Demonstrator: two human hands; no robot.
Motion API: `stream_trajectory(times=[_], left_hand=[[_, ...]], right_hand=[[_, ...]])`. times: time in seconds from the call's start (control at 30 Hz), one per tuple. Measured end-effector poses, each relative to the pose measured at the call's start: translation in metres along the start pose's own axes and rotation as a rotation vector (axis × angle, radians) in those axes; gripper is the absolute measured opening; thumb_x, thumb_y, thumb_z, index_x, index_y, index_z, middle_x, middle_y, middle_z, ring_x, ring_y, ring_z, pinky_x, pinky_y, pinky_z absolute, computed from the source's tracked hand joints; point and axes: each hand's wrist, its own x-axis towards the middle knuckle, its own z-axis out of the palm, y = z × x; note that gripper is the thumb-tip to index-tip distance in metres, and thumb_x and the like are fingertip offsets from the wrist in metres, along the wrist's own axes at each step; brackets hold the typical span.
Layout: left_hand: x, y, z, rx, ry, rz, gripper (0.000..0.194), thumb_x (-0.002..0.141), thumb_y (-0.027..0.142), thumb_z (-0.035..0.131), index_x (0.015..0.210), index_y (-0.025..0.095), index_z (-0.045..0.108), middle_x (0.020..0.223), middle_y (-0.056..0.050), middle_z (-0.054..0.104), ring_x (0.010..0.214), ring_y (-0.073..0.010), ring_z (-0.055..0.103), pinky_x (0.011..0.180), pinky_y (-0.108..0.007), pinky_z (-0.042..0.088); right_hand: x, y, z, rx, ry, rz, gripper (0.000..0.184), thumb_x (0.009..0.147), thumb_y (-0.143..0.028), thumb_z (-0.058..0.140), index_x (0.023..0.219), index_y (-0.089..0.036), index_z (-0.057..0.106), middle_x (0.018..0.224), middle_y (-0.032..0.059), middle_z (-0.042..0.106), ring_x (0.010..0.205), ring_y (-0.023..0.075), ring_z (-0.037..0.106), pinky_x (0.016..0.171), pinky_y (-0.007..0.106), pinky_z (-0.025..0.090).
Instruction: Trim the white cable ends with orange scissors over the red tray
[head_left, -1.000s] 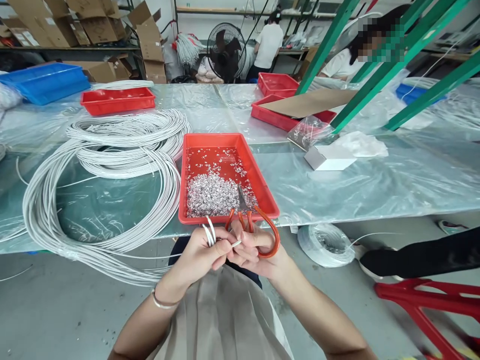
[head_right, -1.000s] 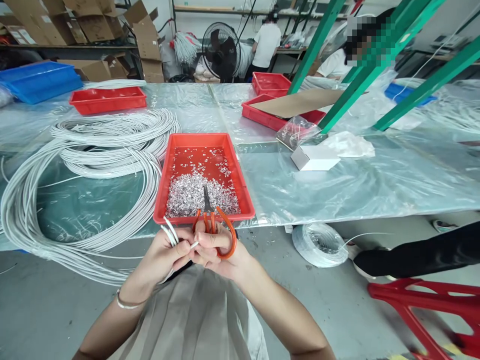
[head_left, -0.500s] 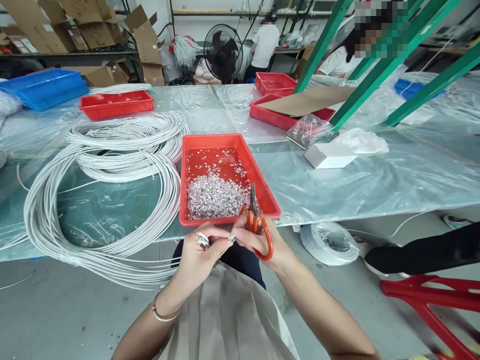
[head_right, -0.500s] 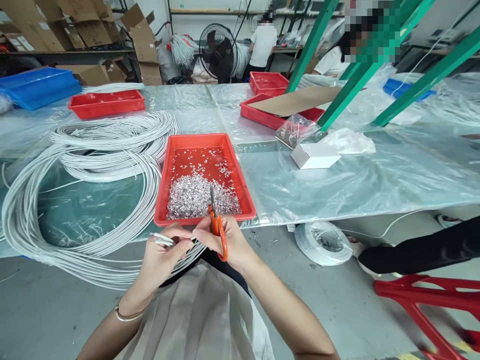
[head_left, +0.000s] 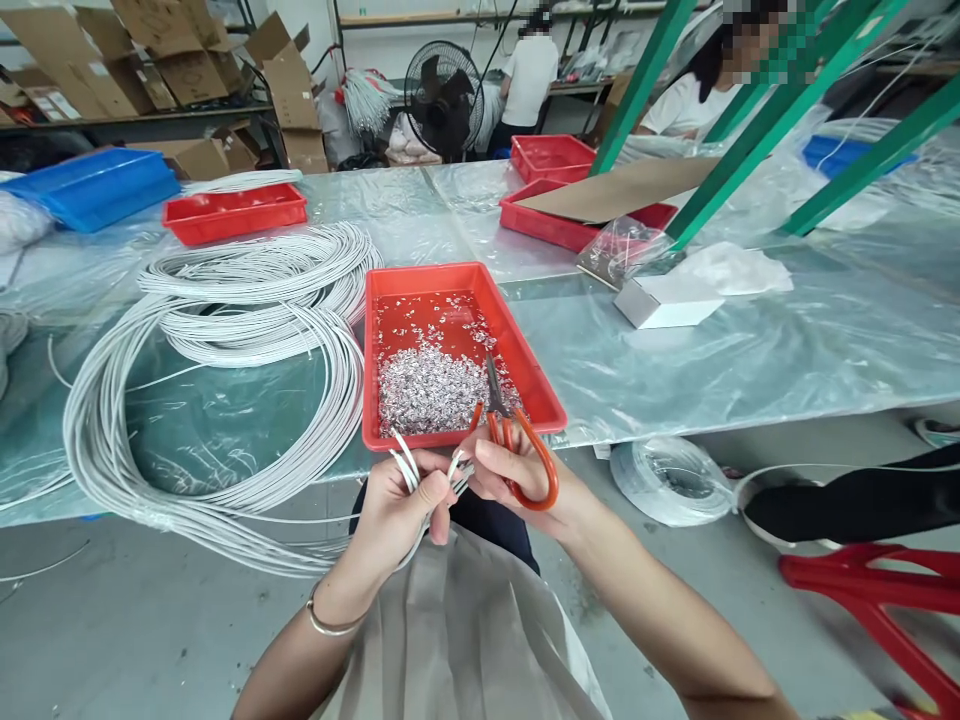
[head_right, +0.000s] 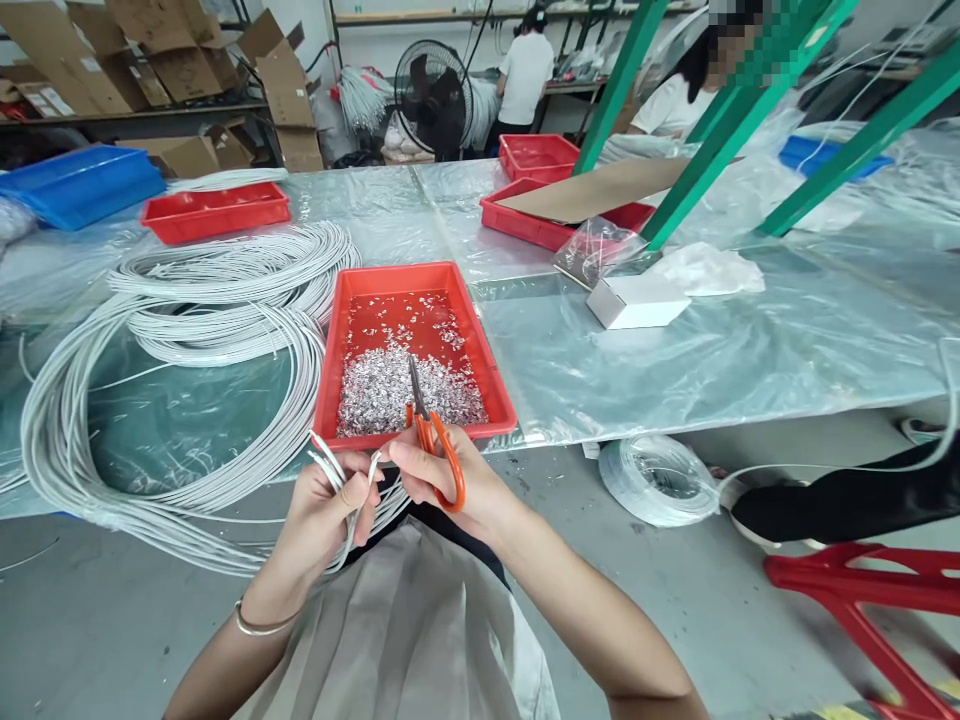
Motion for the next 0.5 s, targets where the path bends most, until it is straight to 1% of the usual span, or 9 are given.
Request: stream_trajectory(times=[0.07,0.2,0.3,0.43,0.5], left_hand=[[-0.001,0.000,-0.001,0.031,-0.001,0.011,0.034,0.073,0.045,0.067,0.070,0.012,0.062,0.040,0.002,0.055,0.028,-0.0071,0.046,0.033,-0.017,0.030],[-0.003,0.001,0.002,0.144,0.068,0.057,0.032,0.073,0.045,0.067,0.074,0.013,0.062,0.039,0.004,0.053,0.030,-0.0066,0.045,0.036,-0.017,0.033],[-0.004,0.002,0.004,0.221,0.115,0.069,0.032,0.074,0.044,0.067,0.078,0.013,0.062,0.038,0.006,0.051,0.031,-0.0064,0.044,0.036,-0.018,0.034],[-0.003,0.003,0.003,0.208,0.087,0.046,0.035,0.072,0.048,0.067,0.074,0.013,0.061,0.040,0.005,0.052,0.032,-0.0071,0.045,0.037,-0.018,0.034],[-0.002,0.002,-0.001,0.150,0.012,0.019,0.036,0.072,0.048,0.067,0.070,0.012,0.061,0.043,0.003,0.054,0.033,-0.0071,0.046,0.038,-0.019,0.034]], right_hand=[[-0.002,-0.001,0.002,-0.087,0.038,-0.033,0.022,0.074,-0.036,0.071,0.075,-0.014,0.067,0.038,-0.0089,0.043,0.036,0.0052,0.031,0.040,0.022,0.020],[-0.004,-0.007,0.011,-0.259,0.123,-0.125,0.019,0.068,-0.032,0.074,0.071,-0.014,0.068,0.039,-0.0072,0.046,0.036,0.0057,0.037,0.038,0.021,0.024],[-0.004,-0.011,0.015,-0.354,0.151,-0.185,0.018,0.067,-0.031,0.075,0.068,-0.014,0.068,0.039,-0.0071,0.045,0.034,0.0054,0.035,0.036,0.020,0.024],[-0.004,-0.014,0.013,-0.425,0.110,-0.206,0.022,0.069,-0.035,0.072,0.063,-0.014,0.067,0.039,-0.0065,0.043,0.034,0.0051,0.032,0.034,0.020,0.023],[-0.005,-0.014,0.012,-0.454,0.078,-0.209,0.022,0.070,-0.035,0.071,0.063,-0.014,0.066,0.041,-0.0054,0.046,0.035,0.0052,0.032,0.034,0.020,0.023]])
